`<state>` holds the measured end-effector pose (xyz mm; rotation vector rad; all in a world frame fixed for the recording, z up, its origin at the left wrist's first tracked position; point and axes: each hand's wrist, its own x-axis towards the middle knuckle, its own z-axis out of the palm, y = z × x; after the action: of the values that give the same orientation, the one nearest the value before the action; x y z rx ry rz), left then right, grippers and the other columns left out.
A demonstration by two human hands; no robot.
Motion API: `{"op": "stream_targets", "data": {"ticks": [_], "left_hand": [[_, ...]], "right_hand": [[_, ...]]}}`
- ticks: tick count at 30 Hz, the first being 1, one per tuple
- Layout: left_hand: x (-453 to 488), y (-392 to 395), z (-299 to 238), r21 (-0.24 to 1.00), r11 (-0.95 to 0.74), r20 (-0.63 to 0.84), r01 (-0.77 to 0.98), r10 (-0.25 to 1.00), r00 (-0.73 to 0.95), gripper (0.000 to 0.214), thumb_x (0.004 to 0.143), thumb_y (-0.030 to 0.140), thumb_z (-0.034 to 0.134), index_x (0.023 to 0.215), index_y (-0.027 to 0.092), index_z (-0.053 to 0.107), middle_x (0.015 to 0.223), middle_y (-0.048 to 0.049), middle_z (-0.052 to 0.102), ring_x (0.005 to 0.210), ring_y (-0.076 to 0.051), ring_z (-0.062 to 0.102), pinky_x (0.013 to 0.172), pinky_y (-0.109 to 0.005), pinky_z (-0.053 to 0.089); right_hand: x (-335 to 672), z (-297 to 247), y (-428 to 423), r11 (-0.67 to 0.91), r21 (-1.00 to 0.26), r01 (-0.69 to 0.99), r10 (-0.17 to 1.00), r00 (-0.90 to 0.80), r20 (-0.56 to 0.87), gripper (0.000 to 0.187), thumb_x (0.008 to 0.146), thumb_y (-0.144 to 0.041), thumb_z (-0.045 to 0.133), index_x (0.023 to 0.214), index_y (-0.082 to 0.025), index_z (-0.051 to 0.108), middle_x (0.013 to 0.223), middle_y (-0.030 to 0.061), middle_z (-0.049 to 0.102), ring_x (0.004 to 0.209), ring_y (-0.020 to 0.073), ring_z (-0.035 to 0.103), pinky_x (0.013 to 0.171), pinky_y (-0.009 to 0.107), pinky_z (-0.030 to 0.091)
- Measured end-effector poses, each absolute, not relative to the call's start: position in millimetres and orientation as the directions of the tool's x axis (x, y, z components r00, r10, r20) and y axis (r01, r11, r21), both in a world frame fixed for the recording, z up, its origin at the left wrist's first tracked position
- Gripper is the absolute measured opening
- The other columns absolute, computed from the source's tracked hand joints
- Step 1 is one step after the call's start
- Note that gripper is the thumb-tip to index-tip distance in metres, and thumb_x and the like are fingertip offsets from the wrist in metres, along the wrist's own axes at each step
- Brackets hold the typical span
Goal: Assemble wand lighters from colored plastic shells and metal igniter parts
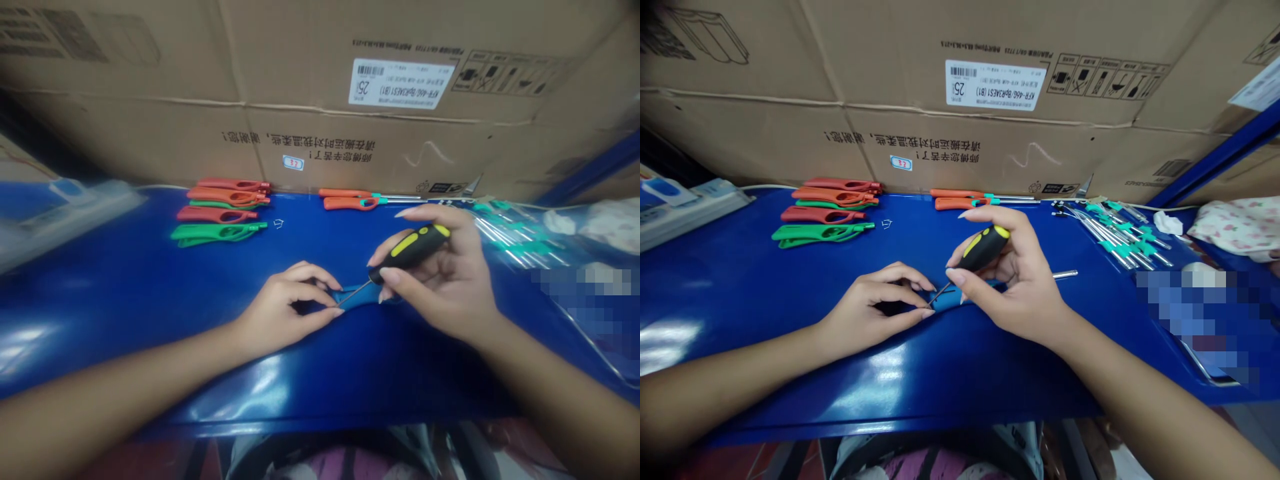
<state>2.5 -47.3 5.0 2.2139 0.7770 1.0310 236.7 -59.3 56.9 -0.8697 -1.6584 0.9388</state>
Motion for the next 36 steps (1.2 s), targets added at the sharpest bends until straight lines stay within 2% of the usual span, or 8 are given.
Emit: {"op": "stream_targets", "data": {"ticks": [5,10,12,18,21,24,32,36], "left_hand": [[3,-46,4,0.705,-0.657,0.455,0.267,0.708,0.540,0.004,0.083,0.021,0.077,0.087,0.021,0.078,0.104,-0.0058,0.074,0.096,-0.018,0.069,0.089,-0.033,0.055],[3,-43,1,0.714,-0.620,0.388,0.324,0.736,0.555,0.044,0.079,0.033,0.082,0.119,0.021,0.070,0.119,-0.0086,0.071,0.112,-0.023,0.066,0.101,-0.039,0.052],[5,-43,-1,0.701,-0.613,0.352,0.365,0.742,0.570,0.050,0.080,0.034,0.081,0.126,0.021,0.066,0.125,-0.0091,0.069,0.117,-0.024,0.065,0.104,-0.041,0.051],[16,-42,-1,0.657,-0.661,0.347,0.364,0.693,0.632,0.039,0.088,0.025,0.071,0.127,0.020,0.066,0.121,-0.0077,0.072,0.113,-0.022,0.066,0.100,-0.040,0.053],[25,-39,2,0.649,-0.664,0.333,0.371,0.687,0.646,0.035,0.088,0.023,0.071,0.122,0.018,0.068,0.117,-0.0083,0.074,0.108,-0.022,0.067,0.097,-0.038,0.055],[36,-34,3,0.649,-0.659,0.305,0.381,0.684,0.663,0.034,0.085,0.022,0.074,0.118,0.018,0.070,0.114,-0.0069,0.075,0.105,-0.022,0.069,0.095,-0.038,0.055],[38,-30,-5,0.663,-0.674,0.367,0.324,0.671,0.644,0.040,0.084,0.031,0.077,0.121,0.018,0.068,0.118,-0.0059,0.073,0.110,-0.021,0.068,0.100,-0.034,0.053],[36,-31,-5,0.671,-0.671,0.371,0.316,0.673,0.640,0.037,0.085,0.028,0.075,0.120,0.018,0.068,0.118,-0.0056,0.073,0.110,-0.020,0.068,0.100,-0.033,0.054]], "right_hand": [[239,56,-59,0.405,-0.913,0.053,0.863,-0.352,0.363,0.064,0.087,-0.019,0.070,0.138,-0.036,0.036,0.103,0.0020,0.070,0.078,0.0178,0.072,0.061,0.030,0.064],[240,60,-58,0.482,-0.870,0.102,0.866,-0.209,0.455,0.063,0.084,-0.020,0.074,0.133,-0.035,0.036,0.097,0.0006,0.071,0.074,0.0186,0.073,0.057,0.030,0.062],[242,62,-58,0.515,-0.845,0.144,0.855,-0.152,0.496,0.063,0.081,-0.020,0.077,0.130,-0.034,0.040,0.098,0.0006,0.072,0.075,0.0192,0.074,0.058,0.030,0.062],[247,55,-50,0.660,-0.718,0.224,0.747,-0.095,0.657,0.069,0.076,-0.025,0.083,0.133,-0.032,0.046,0.114,0.0033,0.069,0.076,0.0163,0.073,0.058,0.028,0.063],[248,49,-43,0.766,-0.598,0.236,0.635,-0.134,0.761,0.071,0.080,-0.025,0.080,0.139,-0.035,0.042,0.133,0.0058,0.061,0.077,0.0137,0.072,0.055,0.025,0.063],[249,45,-39,0.780,-0.573,0.251,0.617,-0.156,0.771,0.067,0.085,-0.025,0.075,0.141,-0.038,0.041,0.144,0.0066,0.053,0.078,0.0130,0.071,0.055,0.024,0.064],[242,34,-45,0.803,-0.511,0.308,0.566,-0.125,0.815,0.068,0.086,-0.018,0.072,0.144,-0.035,0.042,0.135,0.0066,0.058,0.082,0.0159,0.072,0.061,0.029,0.067],[239,30,-46,0.816,-0.481,0.322,0.543,-0.140,0.828,0.070,0.084,-0.015,0.072,0.145,-0.033,0.042,0.134,0.0063,0.059,0.082,0.0168,0.071,0.060,0.031,0.067]]}}
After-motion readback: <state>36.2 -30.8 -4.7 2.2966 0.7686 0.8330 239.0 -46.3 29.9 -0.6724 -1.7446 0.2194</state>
